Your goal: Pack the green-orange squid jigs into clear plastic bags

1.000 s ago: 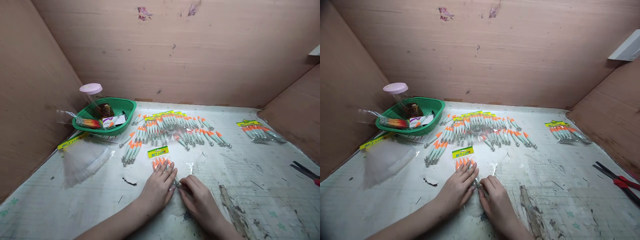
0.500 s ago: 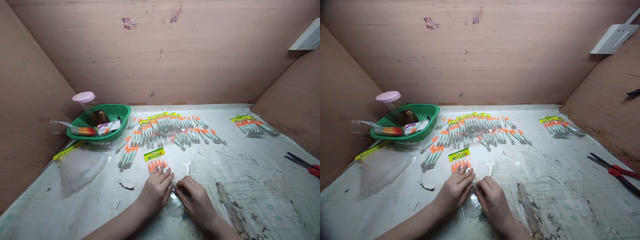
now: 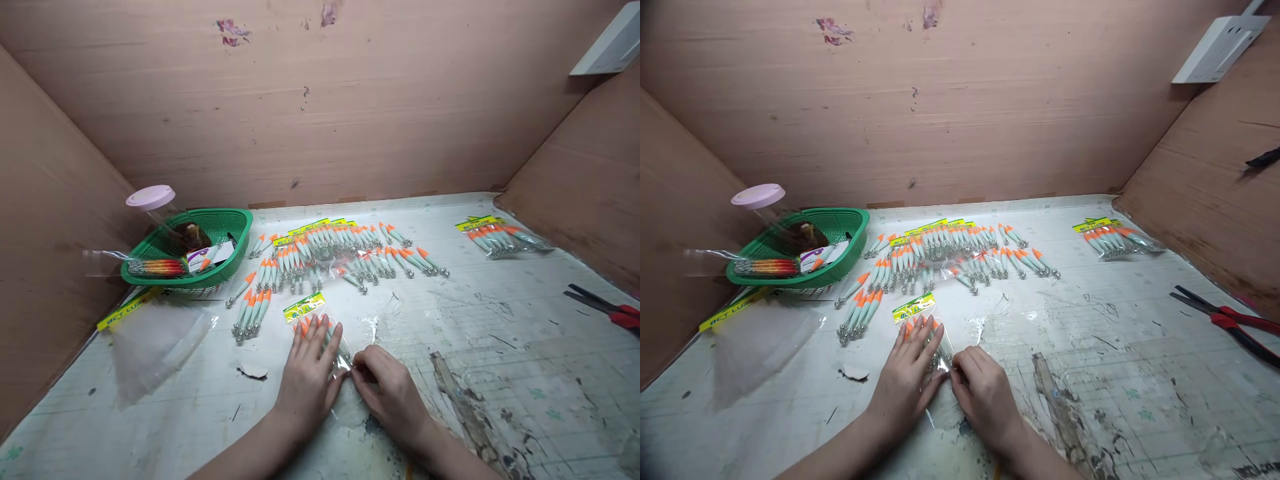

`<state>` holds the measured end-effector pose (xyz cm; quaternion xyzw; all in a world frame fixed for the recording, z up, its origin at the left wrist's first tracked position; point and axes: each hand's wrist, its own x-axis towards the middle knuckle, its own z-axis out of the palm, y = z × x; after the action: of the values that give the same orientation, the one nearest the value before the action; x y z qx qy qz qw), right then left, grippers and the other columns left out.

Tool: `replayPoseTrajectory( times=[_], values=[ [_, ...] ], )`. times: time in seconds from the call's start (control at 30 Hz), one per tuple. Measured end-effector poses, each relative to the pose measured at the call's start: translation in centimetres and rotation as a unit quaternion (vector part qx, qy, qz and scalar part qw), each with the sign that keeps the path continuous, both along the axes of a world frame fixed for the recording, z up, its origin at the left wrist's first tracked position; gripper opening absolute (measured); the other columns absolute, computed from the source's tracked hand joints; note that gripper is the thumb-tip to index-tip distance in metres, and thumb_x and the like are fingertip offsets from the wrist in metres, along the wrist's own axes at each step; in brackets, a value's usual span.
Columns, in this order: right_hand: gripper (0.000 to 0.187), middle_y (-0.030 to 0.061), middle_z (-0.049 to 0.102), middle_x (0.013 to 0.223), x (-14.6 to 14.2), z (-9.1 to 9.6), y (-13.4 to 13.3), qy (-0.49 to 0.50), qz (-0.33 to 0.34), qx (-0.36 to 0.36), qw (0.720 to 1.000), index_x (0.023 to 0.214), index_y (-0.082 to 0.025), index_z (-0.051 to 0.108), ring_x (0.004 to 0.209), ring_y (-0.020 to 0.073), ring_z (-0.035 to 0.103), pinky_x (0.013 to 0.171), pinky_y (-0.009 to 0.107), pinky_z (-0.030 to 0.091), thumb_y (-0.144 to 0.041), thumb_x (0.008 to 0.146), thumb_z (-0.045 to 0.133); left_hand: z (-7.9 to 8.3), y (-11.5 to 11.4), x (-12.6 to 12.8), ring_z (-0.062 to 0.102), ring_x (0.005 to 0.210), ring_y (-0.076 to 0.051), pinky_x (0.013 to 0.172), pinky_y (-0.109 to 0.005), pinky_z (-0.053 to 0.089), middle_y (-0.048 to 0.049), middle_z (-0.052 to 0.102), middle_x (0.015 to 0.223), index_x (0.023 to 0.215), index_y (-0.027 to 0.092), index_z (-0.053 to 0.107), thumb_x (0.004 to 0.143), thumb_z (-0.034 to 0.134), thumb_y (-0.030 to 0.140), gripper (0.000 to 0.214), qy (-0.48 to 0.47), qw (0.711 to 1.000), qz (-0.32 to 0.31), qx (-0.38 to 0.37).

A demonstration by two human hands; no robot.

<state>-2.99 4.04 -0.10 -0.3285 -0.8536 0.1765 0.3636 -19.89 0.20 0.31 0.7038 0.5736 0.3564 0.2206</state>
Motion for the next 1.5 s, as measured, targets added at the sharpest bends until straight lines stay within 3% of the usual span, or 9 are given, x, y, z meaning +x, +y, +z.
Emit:
replayPoseTrajectory(
  times=[0.2,0.37,0.5,0.7,0.83,1.0,1.2,1.5],
  values=[
    [0.014,-0.0006,0.05,0.065,-0.3,-0.2,-0.3,0.002,-0.031,-0.019,0.999,0.075,-0.019,0.046,0.058,0.0122,0.047,0.054,0.022,0.039,-0.008,0.083,0.044,0.0,0.2,-0.4,0.045,0.126,-0.033,0.107,-0.056,0.027,-0.0151,0.053,0.133,0.122,0.023,0.06,0.082,0.055,0.024,0.04,0.079,0.996,0.014,0.039],
    [0.013,-0.0009,0.05,0.065,-0.6,-0.2,-0.3,0.002,-0.053,-0.038,0.998,0.074,-0.02,0.044,0.057,0.0118,0.047,0.053,0.022,0.038,-0.008,0.081,0.043,-0.4,0.3,-0.5,0.052,0.12,-0.03,0.1,-0.054,0.04,-0.0157,0.057,0.128,0.126,0.018,0.054,0.082,0.051,0.016,0.045,0.209,0.97,0.005,0.125],
    [0.013,-0.0018,0.048,0.063,-0.8,-0.2,-0.2,-0.001,-0.066,-0.052,0.996,0.076,-0.02,0.044,0.056,0.0124,0.047,0.052,0.022,0.037,-0.008,0.077,0.044,-0.3,0.3,-0.3,0.054,0.118,-0.029,0.098,-0.051,0.044,-0.0161,0.058,0.127,0.127,0.017,0.052,0.083,0.049,0.016,0.044,0.263,0.953,0.002,0.152],
    [0.012,0.0018,0.051,0.075,-0.8,-0.4,-0.1,-0.006,-0.071,-0.057,0.996,0.08,-0.02,0.045,0.067,0.0153,0.049,0.059,0.025,0.04,-0.008,0.078,0.044,0.3,0.5,0.2,0.051,0.12,-0.028,0.102,-0.054,0.037,-0.0154,0.057,0.126,0.136,0.017,0.038,0.084,0.047,0.016,0.053,0.252,0.962,0.012,0.1],
    [0.011,0.0008,0.05,0.072,-0.4,-0.5,0.0,0.0,-0.053,-0.053,0.997,0.078,-0.02,0.044,0.066,0.0146,0.048,0.058,0.024,0.039,-0.009,0.081,0.044,0.3,1.0,0.9,0.038,0.13,-0.031,0.105,-0.059,0.03,-0.0168,0.049,0.134,0.139,0.018,0.03,0.083,0.048,0.02,0.06,0.224,0.971,0.053,0.061],
    [0.012,0.0016,0.051,0.071,-0.6,-0.6,-0.3,-0.003,-0.046,-0.042,0.998,0.078,-0.02,0.045,0.066,0.0159,0.047,0.058,0.025,0.037,-0.008,0.08,0.044,0.0,1.3,1.6,0.036,0.131,-0.03,0.107,-0.061,0.022,-0.0158,0.048,0.135,0.141,0.016,0.023,0.079,0.044,0.015,0.065,0.205,0.976,0.075,0.019],
    [0.012,0.0024,0.053,0.072,-0.5,-0.6,0.0,-0.01,-0.04,-0.054,0.998,0.08,-0.019,0.047,0.066,0.0158,0.049,0.058,0.026,0.039,-0.008,0.082,0.044,0.0,1.3,1.5,0.039,0.128,-0.03,0.108,-0.062,0.017,-0.0147,0.05,0.132,0.141,0.016,0.025,0.077,0.045,0.015,0.067,0.226,0.97,0.08,0.025],
    [0.013,0.0019,0.056,0.072,0.0,-0.1,0.8,-0.028,0.015,-0.059,0.998,0.08,-0.02,0.049,0.067,0.0149,0.052,0.06,0.024,0.041,-0.007,0.081,0.045,0.5,1.1,1.3,0.046,0.121,-0.029,0.102,-0.059,0.029,-0.0153,0.054,0.124,0.135,0.016,0.035,0.078,0.045,0.012,0.059,0.268,0.958,0.046,0.087]
  ],
)
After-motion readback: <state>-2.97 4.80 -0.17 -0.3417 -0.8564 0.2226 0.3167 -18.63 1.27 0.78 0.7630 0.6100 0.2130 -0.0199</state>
